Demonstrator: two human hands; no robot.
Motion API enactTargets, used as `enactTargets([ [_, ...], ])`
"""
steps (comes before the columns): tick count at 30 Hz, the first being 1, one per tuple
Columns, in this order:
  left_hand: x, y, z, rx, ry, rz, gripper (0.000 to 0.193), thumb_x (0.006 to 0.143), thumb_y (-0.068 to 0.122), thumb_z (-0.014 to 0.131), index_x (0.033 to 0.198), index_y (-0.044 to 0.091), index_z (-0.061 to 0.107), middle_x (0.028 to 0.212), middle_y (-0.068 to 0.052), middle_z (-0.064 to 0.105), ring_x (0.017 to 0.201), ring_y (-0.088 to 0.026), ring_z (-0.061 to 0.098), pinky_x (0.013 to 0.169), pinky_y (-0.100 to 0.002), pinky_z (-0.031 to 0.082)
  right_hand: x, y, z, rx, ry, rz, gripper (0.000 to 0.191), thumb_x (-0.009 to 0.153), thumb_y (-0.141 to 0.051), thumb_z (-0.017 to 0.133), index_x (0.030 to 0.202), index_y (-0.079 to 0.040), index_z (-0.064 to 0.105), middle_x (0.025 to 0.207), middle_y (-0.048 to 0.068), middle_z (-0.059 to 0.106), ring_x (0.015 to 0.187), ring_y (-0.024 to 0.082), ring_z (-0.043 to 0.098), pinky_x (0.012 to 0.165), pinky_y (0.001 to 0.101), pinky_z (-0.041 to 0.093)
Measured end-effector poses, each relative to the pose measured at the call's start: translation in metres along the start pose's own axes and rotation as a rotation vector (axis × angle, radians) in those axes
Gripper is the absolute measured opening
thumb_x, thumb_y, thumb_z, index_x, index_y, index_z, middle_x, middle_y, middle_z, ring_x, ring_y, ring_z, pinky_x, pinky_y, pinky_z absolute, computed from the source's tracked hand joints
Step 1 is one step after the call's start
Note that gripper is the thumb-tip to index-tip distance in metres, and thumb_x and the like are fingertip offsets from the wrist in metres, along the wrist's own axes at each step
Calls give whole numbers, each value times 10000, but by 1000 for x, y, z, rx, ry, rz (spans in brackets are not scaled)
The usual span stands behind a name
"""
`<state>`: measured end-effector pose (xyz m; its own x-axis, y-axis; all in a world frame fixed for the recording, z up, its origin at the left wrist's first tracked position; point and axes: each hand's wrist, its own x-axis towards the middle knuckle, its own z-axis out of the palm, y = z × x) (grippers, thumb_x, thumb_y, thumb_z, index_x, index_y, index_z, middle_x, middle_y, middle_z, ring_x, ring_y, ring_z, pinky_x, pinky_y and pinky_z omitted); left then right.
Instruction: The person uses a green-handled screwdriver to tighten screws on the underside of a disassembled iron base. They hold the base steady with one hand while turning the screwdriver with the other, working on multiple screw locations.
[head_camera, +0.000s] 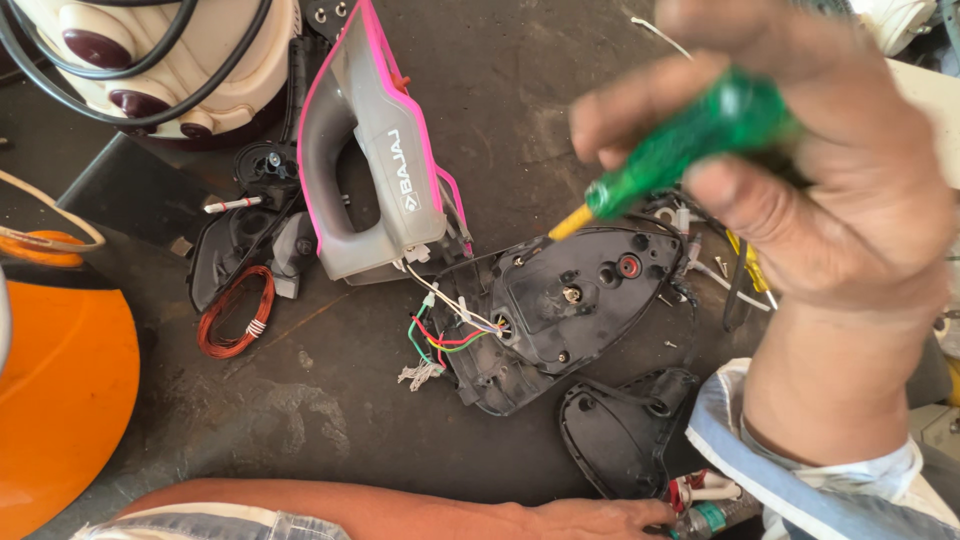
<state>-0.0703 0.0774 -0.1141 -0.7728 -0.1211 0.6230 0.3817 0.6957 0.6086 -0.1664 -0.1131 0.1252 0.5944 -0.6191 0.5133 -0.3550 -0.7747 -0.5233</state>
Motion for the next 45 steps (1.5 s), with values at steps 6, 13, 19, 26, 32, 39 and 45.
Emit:
enactTargets([
  [6,3,-1,1,-56,17,-32,326,953,-40,464,1245,-122,585,1360,-221,565,1230,-278,598,1083,-293,503,-6,1,18,-477,162,-40,530,992,-281,836,1390,-45,578,1022,167,677,835,255,737,724,281,561],
  [13,-1,-1,7,55,-24,-29,386,958,-57,480,1333,-116,546,1324,-182,569,1244,-255,606,1093,-262,498,9,-8,3,70,-63,92,517,988,-270,846,1374,-43,588,1012,159,681,834,251,747,720,276,567],
  [19,0,-1,3,-193,45,-54,362,929,-70,480,1280,-110,555,1363,-225,558,1256,-297,604,1101,-311,497,-6,-1,21,-470,179,-38,506,986,-260,855,1361,-41,596,1004,152,684,833,247,754,717,271,572],
  [26,1,2,-1,-39,-3,-39,349,945,-53,479,1272,-133,573,1360,-220,578,1197,-272,619,1040,-274,515,0,-1,-3,59,-86,94,493,983,-249,866,1345,-39,606,995,144,687,832,242,763,714,266,577],
  [32,3,0,0,58,-5,-25,356,940,-38,490,1272,-128,581,1349,-212,575,1227,-273,617,1073,-285,514,-11,5,14,-321,110,-25,504,950,-244,878,1319,-26,613,975,133,677,816,235,756,694,263,566],
  [39,-1,0,4,-189,3,-83,388,966,-67,460,1341,-108,550,1348,-209,551,1216,-260,611,1062,-276,505,4,-9,4,-32,-50,85,508,930,-218,872,1311,-12,607,980,133,675,815,226,746,686,254,561],
  [45,0,-1,4,5,14,-14,343,937,-46,484,1268,-75,565,1377,-186,564,1301,-295,591,1123,-287,494,3,-7,16,-352,136,-46,493,940,-191,862,1317,-10,601,996,139,685,829,222,750,695,243,570],
])
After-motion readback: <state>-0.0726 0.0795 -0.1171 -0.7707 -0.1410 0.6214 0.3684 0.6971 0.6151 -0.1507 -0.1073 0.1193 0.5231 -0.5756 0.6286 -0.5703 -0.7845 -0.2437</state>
